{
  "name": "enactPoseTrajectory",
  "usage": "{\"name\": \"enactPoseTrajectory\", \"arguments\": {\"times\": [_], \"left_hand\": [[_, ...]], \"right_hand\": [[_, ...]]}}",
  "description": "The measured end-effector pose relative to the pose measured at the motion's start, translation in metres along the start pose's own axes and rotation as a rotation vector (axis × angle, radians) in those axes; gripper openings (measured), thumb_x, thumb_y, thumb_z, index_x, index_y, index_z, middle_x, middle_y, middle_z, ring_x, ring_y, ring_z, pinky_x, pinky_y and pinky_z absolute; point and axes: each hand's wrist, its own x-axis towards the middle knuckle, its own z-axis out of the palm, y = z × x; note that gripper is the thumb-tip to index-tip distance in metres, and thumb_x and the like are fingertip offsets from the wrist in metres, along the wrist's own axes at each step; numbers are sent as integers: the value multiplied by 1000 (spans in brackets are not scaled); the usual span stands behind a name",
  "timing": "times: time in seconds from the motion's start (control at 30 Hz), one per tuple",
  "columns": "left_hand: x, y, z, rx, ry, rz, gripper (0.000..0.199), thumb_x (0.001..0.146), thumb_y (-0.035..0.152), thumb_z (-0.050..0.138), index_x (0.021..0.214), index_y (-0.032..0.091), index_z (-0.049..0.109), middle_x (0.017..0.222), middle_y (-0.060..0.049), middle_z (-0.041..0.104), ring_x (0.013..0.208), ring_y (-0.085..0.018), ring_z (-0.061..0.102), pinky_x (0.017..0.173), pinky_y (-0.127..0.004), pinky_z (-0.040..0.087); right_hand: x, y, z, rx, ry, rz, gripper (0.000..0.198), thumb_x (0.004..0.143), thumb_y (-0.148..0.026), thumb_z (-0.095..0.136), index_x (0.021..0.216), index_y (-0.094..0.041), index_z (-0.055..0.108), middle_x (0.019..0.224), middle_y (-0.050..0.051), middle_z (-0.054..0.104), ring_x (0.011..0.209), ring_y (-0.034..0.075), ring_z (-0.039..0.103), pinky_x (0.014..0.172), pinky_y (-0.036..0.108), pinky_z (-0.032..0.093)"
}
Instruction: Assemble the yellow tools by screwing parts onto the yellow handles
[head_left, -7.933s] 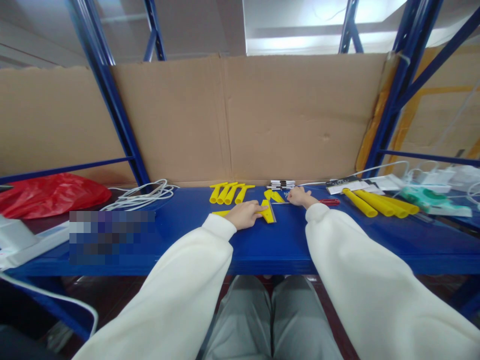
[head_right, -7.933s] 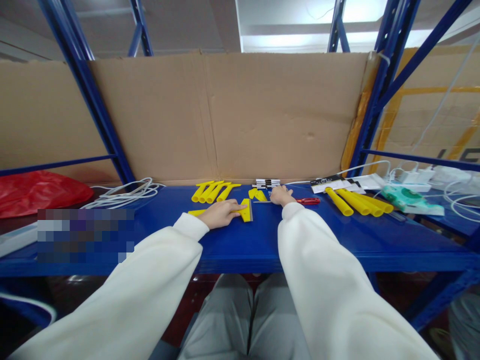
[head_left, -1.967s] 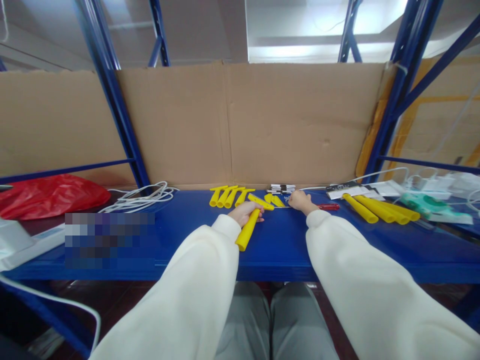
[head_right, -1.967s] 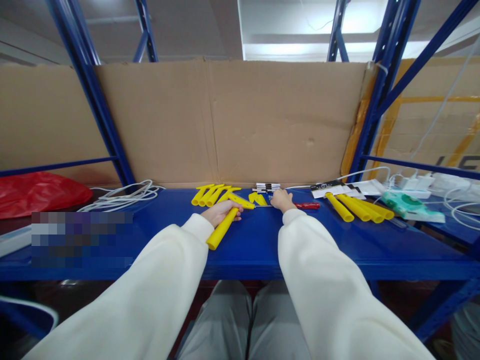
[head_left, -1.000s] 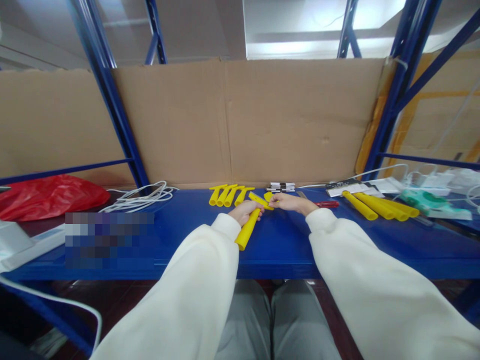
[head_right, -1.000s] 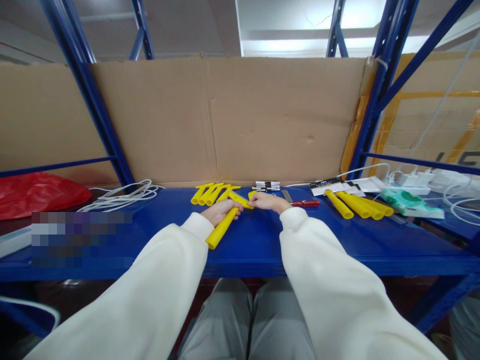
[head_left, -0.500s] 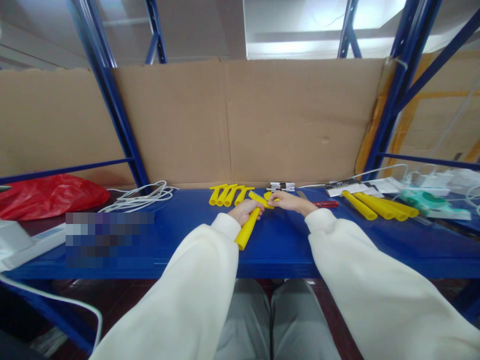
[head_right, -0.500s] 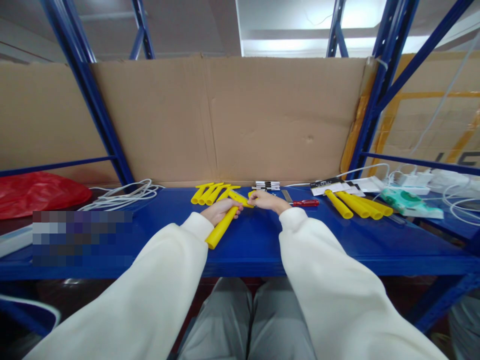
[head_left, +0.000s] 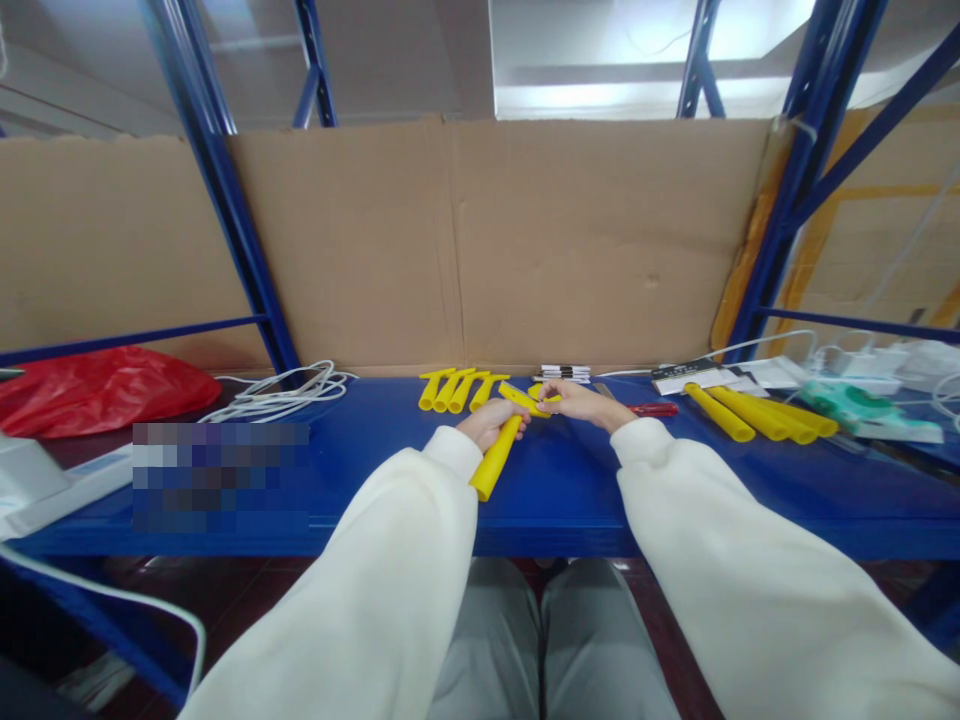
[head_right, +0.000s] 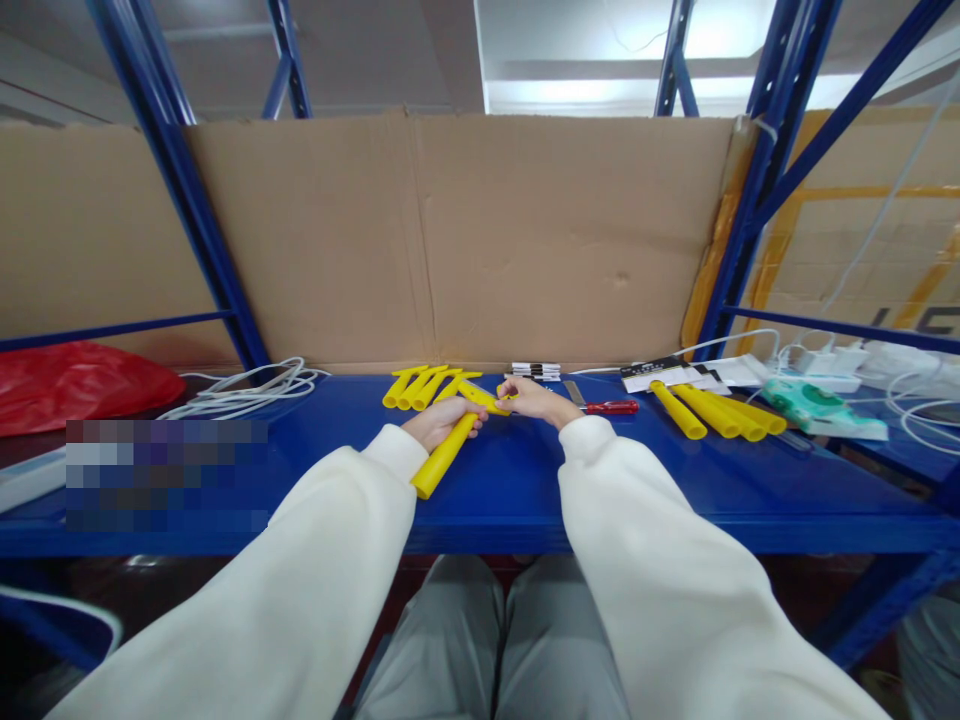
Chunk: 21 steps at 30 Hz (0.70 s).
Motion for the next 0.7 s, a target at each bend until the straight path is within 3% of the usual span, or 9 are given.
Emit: {"name": "enactPoseTrajectory", "arguments": {"times": [0.4,0.7], "left_hand": [[-2,0,0,-48,-66,25,22,85,1,44,69,12,55,53,1,49,43,-7,42,43,-17,36],[-1,-1,0,-54,-65,11,18,84,1,46,74,12,57,54,1,51,43,-7,44,44,-18,37]], "right_hand": [[-9,-1,-5,357,-97,106,25,62,-23,80,75,-20,59,75,-4,61,75,12,58,77,27,49],[-11,-4,-7,371,-132,90,30,60,-24,80,74,-20,54,69,-6,55,65,10,51,66,24,44]]}}
